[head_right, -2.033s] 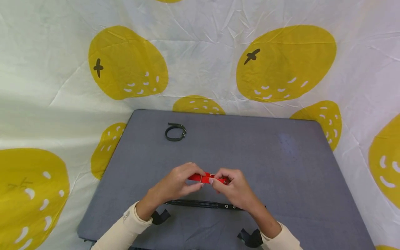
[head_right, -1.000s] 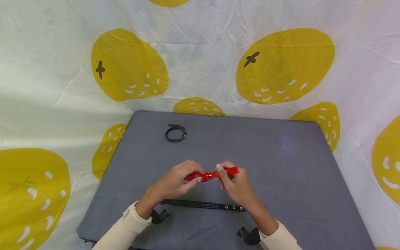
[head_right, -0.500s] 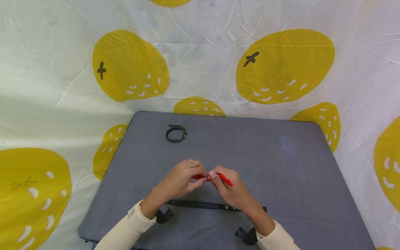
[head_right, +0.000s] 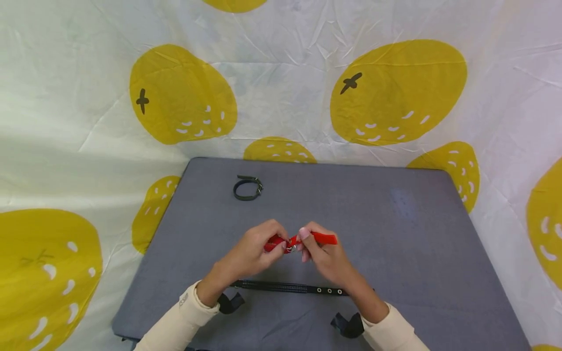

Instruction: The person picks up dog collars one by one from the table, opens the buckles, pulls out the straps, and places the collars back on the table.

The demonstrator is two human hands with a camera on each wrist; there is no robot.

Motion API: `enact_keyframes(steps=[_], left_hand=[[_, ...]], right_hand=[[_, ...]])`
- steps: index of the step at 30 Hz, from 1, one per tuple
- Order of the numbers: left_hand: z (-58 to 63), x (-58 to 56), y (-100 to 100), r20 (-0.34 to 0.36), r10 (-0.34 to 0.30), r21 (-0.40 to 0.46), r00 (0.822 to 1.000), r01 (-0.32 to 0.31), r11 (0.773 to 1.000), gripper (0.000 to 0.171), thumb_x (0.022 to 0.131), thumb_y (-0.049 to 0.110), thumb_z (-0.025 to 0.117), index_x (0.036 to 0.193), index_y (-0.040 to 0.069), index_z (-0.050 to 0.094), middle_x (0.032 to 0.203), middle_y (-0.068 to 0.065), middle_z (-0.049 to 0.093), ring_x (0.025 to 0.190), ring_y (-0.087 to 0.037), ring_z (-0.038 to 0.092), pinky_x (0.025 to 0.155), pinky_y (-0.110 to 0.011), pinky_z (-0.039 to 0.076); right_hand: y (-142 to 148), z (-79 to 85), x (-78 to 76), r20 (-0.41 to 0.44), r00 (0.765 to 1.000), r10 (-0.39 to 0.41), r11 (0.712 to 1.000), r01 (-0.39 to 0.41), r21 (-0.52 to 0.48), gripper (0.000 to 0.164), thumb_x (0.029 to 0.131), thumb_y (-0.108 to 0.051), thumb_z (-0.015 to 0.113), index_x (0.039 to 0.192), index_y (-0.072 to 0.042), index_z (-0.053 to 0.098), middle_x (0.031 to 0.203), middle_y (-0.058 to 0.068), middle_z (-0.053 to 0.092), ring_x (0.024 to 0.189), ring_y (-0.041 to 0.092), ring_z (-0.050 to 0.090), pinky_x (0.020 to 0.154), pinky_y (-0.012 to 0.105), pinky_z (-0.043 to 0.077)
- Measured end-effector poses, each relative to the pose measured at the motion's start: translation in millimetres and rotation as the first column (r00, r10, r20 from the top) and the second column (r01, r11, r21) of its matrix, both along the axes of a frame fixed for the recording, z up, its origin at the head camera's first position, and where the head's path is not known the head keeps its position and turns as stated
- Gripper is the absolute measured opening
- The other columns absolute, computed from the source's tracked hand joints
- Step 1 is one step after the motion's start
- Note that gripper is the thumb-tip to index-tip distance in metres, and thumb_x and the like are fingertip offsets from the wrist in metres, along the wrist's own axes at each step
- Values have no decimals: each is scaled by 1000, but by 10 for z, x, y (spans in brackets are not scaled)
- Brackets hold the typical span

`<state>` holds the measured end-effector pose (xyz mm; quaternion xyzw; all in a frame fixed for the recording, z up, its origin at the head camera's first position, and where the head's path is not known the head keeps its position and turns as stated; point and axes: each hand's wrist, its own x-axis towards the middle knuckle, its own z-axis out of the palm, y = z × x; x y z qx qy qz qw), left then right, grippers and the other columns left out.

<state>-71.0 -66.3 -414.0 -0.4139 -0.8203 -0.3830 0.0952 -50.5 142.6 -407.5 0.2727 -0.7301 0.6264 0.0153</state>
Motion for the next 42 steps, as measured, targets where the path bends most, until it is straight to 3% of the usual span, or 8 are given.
enact_keyframes(steps=[9,12,21,24,28,34,37,42], left_hand=[[10,-25,-19,-110,-74,41,991,78,996,12,90,11,65,102,11,62,103,3,57,92,-2,54,81,-11,46],[20,-35,-33,-122,-94,33,988,98,995,15,86,14,70,99,11,62,101,3,60,91,-2,55,81,-11,46],[38,-41,-48,-147,-123,3,981,125,992,14,83,14,73,92,9,65,93,3,65,84,-2,57,78,-9,45],[46,-34,-42,-155,-125,-10,980,124,992,16,81,12,75,93,9,65,94,3,65,86,-2,58,79,-10,45],[64,-23,-38,-152,-124,-10,981,124,992,15,82,11,74,93,10,66,95,3,66,87,-3,59,80,-10,46],[111,-4,-64,-117,-117,16,986,120,993,12,86,14,70,96,11,63,101,2,65,92,-3,59,80,-11,46],[132,15,-66,-56,-126,71,990,130,989,18,85,11,71,100,11,62,103,1,64,91,-2,59,80,-12,47],[155,41,-52,71,-153,226,986,134,965,26,82,7,72,104,12,60,102,0,64,87,-3,59,73,-16,50]], right_hand=[[71,78,-88,222,974,-53,991,78,-109,23,102,-11,40,86,1,53,67,10,54,48,21,54,46,30,47],[100,84,-86,232,972,-42,994,64,-91,20,100,-9,45,86,-1,55,64,11,53,45,19,48,42,29,43],[137,54,-84,148,988,-36,988,13,156,15,93,-6,59,81,-15,62,59,5,51,39,11,27,34,24,23],[136,54,-76,161,987,-9,986,-18,167,8,92,-6,60,93,-12,64,64,5,54,45,12,36,37,25,27],[152,45,-61,180,983,46,990,-69,122,29,88,-2,64,115,-8,58,67,4,53,50,11,42,42,26,34],[221,-22,-66,153,981,115,992,-123,39,40,85,3,67,121,-5,52,83,8,52,45,12,33,41,26,32],[261,-82,-59,191,970,152,987,-159,23,34,89,2,60,121,-5,51,75,8,50,43,13,30,39,26,31],[264,-146,-33,314,906,283,959,-277,-65,26,97,-1,46,122,0,53,53,13,44,45,26,43,45,34,43]])
